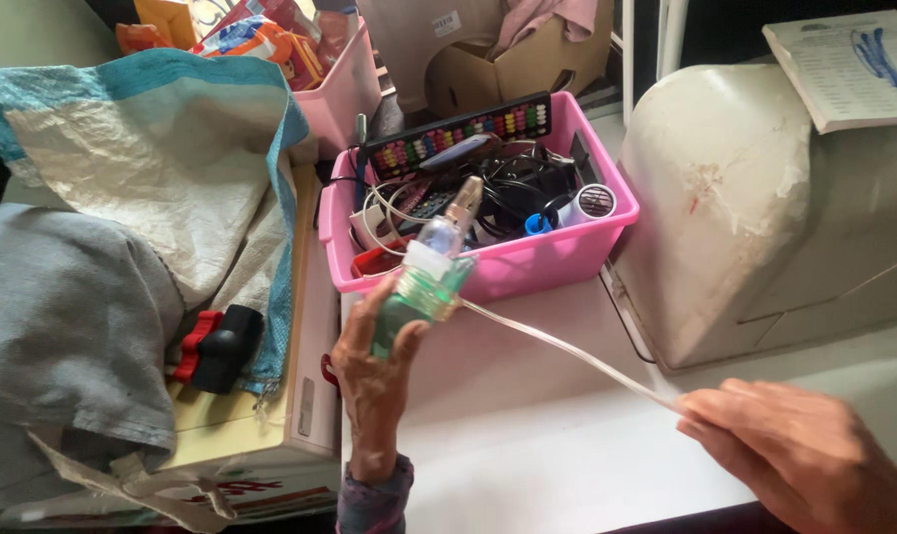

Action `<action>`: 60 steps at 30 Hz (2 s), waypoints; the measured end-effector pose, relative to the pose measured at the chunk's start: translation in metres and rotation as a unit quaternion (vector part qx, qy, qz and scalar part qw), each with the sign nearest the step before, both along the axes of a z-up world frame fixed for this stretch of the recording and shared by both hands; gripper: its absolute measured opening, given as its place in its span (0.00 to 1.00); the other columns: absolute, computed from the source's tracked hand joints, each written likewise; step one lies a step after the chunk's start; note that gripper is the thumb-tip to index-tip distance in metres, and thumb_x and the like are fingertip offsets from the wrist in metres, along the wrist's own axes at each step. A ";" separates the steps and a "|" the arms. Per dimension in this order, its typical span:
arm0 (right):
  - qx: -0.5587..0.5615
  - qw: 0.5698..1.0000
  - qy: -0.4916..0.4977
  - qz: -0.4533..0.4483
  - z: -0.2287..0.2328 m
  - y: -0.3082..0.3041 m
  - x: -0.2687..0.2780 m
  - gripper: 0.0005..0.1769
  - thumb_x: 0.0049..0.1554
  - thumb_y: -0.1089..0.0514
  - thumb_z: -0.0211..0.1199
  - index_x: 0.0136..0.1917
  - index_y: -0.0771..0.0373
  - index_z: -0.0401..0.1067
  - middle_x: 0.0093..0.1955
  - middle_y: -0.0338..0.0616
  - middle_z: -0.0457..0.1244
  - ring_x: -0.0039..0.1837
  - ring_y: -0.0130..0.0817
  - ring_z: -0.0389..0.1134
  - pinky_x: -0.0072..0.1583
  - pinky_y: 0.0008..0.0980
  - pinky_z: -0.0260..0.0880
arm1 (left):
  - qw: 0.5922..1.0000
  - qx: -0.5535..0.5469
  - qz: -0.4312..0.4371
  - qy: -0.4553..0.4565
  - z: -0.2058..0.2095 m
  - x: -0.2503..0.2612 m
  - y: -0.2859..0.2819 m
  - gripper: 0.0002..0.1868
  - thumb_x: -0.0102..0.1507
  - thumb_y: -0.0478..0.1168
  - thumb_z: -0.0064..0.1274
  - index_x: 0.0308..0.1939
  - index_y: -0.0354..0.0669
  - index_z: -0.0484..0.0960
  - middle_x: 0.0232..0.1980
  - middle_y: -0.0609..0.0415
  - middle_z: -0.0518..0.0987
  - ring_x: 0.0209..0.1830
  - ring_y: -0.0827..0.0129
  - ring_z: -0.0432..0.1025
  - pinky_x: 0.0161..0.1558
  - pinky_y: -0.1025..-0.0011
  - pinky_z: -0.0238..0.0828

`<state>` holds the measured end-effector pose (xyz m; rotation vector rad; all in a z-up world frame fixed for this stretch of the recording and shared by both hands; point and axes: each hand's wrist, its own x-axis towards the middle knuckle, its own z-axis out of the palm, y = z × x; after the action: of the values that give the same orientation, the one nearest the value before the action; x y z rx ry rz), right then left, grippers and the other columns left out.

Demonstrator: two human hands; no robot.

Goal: The person assembles a small green medical device by attaching a clear tube and securing a cap. They then handle a small white plastic container and a green packet, opening the packet and placing its contents into the container.

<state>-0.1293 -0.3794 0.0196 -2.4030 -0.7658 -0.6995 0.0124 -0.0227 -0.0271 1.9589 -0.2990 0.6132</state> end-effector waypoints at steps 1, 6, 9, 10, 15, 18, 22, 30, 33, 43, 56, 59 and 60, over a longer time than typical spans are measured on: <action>0.010 1.000 0.029 -0.008 0.006 -0.001 -0.002 0.15 0.53 0.58 0.71 0.52 0.65 0.75 0.39 0.43 0.69 0.39 0.36 0.73 0.42 0.35 0.70 | 1.000 0.006 -0.007 -0.015 0.000 -0.002 -0.003 0.33 0.61 0.60 0.58 0.67 0.52 0.77 0.46 0.53 0.82 0.39 0.71 0.78 0.38 0.71 0.81; -0.007 0.997 -0.017 0.075 0.018 0.011 -0.006 0.14 0.52 0.58 0.73 0.49 0.66 0.73 0.38 0.44 0.69 0.37 0.35 0.71 0.39 0.33 0.69 | 1.000 0.014 -0.010 0.000 0.003 -0.006 -0.013 0.32 0.64 0.60 0.56 0.66 0.49 0.77 0.48 0.53 0.83 0.43 0.73 0.79 0.41 0.71 0.82; -0.030 0.993 0.031 0.106 0.012 0.020 -0.006 0.14 0.53 0.58 0.75 0.49 0.65 0.75 0.36 0.40 0.68 0.36 0.34 0.71 0.38 0.33 0.70 | 0.992 -0.101 -0.027 0.074 0.008 -0.006 -0.005 0.32 0.64 0.59 0.55 0.66 0.44 0.80 0.49 0.53 0.83 0.47 0.73 0.77 0.46 0.71 0.78; -0.046 0.992 0.045 0.106 0.009 0.021 -0.005 0.14 0.53 0.57 0.75 0.48 0.64 0.75 0.35 0.39 0.68 0.36 0.33 0.72 0.38 0.34 0.70 | 0.981 -0.169 -0.044 0.089 0.010 -0.005 -0.003 0.33 0.64 0.58 0.56 0.66 0.42 0.79 0.49 0.53 0.83 0.48 0.73 0.76 0.49 0.72 0.76; -0.038 0.998 0.033 0.043 0.003 0.015 -0.007 0.13 0.51 0.56 0.74 0.47 0.62 0.76 0.36 0.41 0.69 0.34 0.34 0.69 0.37 0.34 0.68 | 0.940 -0.309 -0.089 0.112 0.015 -0.001 0.002 0.34 0.63 0.56 0.61 0.65 0.38 0.78 0.51 0.53 0.82 0.48 0.75 0.74 0.52 0.75 0.73; -0.019 0.997 0.017 0.076 0.006 0.011 -0.009 0.13 0.54 0.57 0.73 0.48 0.65 0.75 0.35 0.40 0.69 0.34 0.31 0.70 0.37 0.31 0.68 | 0.949 -0.280 -0.076 0.123 0.012 -0.004 -0.007 0.33 0.62 0.55 0.61 0.65 0.38 0.80 0.49 0.51 0.83 0.46 0.73 0.75 0.50 0.75 0.73; -0.011 0.996 0.030 0.088 0.012 0.018 -0.008 0.11 0.53 0.58 0.73 0.47 0.64 0.75 0.34 0.40 0.68 0.35 0.33 0.73 0.38 0.30 0.71 | 0.968 -0.218 -0.038 0.115 0.006 -0.008 -0.021 0.31 0.63 0.55 0.59 0.64 0.41 0.79 0.49 0.52 0.83 0.46 0.73 0.76 0.48 0.74 0.76; -0.033 0.998 -0.053 0.026 0.055 0.028 0.002 0.14 0.52 0.58 0.75 0.47 0.66 0.75 0.37 0.43 0.69 0.36 0.35 0.71 0.39 0.34 0.69 | 0.994 0.047 -0.054 0.081 0.013 -0.019 -0.033 0.29 0.59 0.55 0.61 0.62 0.50 0.80 0.45 0.54 0.85 0.38 0.67 0.80 0.39 0.68 0.80; -0.026 0.997 -0.054 -0.046 0.076 0.036 0.005 0.15 0.51 0.60 0.75 0.48 0.68 0.75 0.37 0.45 0.68 0.37 0.37 0.70 0.39 0.36 0.68 | 0.980 0.157 -0.123 0.013 0.021 -0.024 -0.032 0.31 0.56 0.54 0.65 0.62 0.50 0.80 0.49 0.51 0.83 0.39 0.64 0.80 0.40 0.66 0.79; 0.003 0.999 -0.012 -0.053 0.087 0.041 0.071 0.11 0.54 0.58 0.69 0.47 0.66 0.76 0.39 0.46 0.70 0.35 0.35 0.72 0.37 0.33 0.71 | 0.897 0.177 -0.394 0.090 0.031 -0.030 -0.023 0.33 0.55 0.57 0.65 0.62 0.51 0.81 0.38 0.54 0.80 0.33 0.64 0.75 0.37 0.65 0.74; 0.059 0.901 0.428 -0.029 -0.023 0.049 0.142 0.17 0.56 0.48 0.64 0.54 0.57 0.79 0.38 0.38 0.71 0.36 0.30 0.71 0.38 0.31 0.72 | 0.823 -0.035 -0.529 0.204 0.026 -0.022 -0.004 0.33 0.58 0.50 0.69 0.62 0.37 0.82 0.47 0.54 0.83 0.45 0.69 0.78 0.49 0.71 0.75; 0.179 0.887 0.235 0.356 -0.043 0.050 0.131 0.18 0.61 0.50 0.60 0.55 0.67 0.69 0.43 0.45 0.65 0.45 0.32 0.66 0.44 0.30 0.67 | 0.832 -0.160 -0.463 0.261 0.024 -0.025 -0.003 0.34 0.58 0.50 0.70 0.62 0.34 0.80 0.48 0.53 0.82 0.47 0.71 0.76 0.50 0.72 0.75; 0.198 0.873 0.351 0.275 -0.053 0.057 0.125 0.16 0.61 0.52 0.57 0.57 0.65 0.72 0.41 0.42 0.65 0.42 0.30 0.66 0.42 0.29 0.69 | 0.838 -0.205 -0.429 0.268 0.023 -0.026 -0.003 0.35 0.58 0.50 0.70 0.62 0.33 0.80 0.48 0.53 0.82 0.47 0.71 0.76 0.50 0.72 0.75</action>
<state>-0.0040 -0.3219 -0.0329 -1.7265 -0.8172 0.2373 -0.0134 -0.0260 -0.0040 1.3012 -0.5805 -0.4324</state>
